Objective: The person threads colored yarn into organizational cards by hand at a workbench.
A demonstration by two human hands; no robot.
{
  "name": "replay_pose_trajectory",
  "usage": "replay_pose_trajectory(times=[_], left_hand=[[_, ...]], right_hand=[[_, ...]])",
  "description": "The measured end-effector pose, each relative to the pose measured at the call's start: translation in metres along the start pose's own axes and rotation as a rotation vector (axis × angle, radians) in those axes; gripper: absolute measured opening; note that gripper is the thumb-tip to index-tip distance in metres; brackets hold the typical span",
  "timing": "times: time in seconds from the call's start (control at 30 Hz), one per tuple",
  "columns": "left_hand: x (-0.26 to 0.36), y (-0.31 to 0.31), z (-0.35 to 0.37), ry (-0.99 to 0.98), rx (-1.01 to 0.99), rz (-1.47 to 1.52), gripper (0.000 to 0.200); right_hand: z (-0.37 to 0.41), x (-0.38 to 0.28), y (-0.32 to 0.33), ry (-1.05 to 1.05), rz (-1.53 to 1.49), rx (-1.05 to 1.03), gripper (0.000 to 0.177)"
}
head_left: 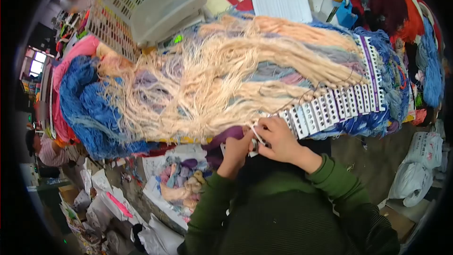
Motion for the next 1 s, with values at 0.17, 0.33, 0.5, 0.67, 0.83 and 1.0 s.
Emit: replay_pose_trajectory(times=[0.17,0.33,0.5,0.67,0.83,1.0], left_hand=[[0.003,-0.001,0.004,-0.025,-0.035,0.095,0.014],[0.023,0.014,0.026,0.204,-0.293,0.542,0.019],[0.017,-0.011,0.015,0.043,-0.270,-0.208,0.013],[0.079,0.179,0.056,-0.117,-0.008,0.349,0.009],[0.070,0.306,0.118,-0.315,0.306,0.504,0.012],[0.035,0.075,0.091,-0.022,0.020,0.165,0.038]], right_hand=[[-0.001,0.011,0.002,-0.109,-0.205,0.059,0.023],[0.004,0.021,-0.004,-0.070,-0.225,0.047,0.016],[0.007,0.037,0.000,-0.290,-0.628,0.046,0.018],[0.003,0.032,0.003,-0.239,-0.470,0.056,0.024],[0.003,0.031,-0.003,-0.288,-0.469,0.038,0.022],[0.002,0.004,0.000,-0.222,-0.387,0.120,0.008]])
Point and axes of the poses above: each hand's wrist, its own z-axis away from the middle knuckle, its own y-axis out of the back of the hand, x = y × z, the point moved 5 cm from there along -z, towards the middle knuckle, and after that the axes turned 2 degrees about -x, right-handed, at the moved point
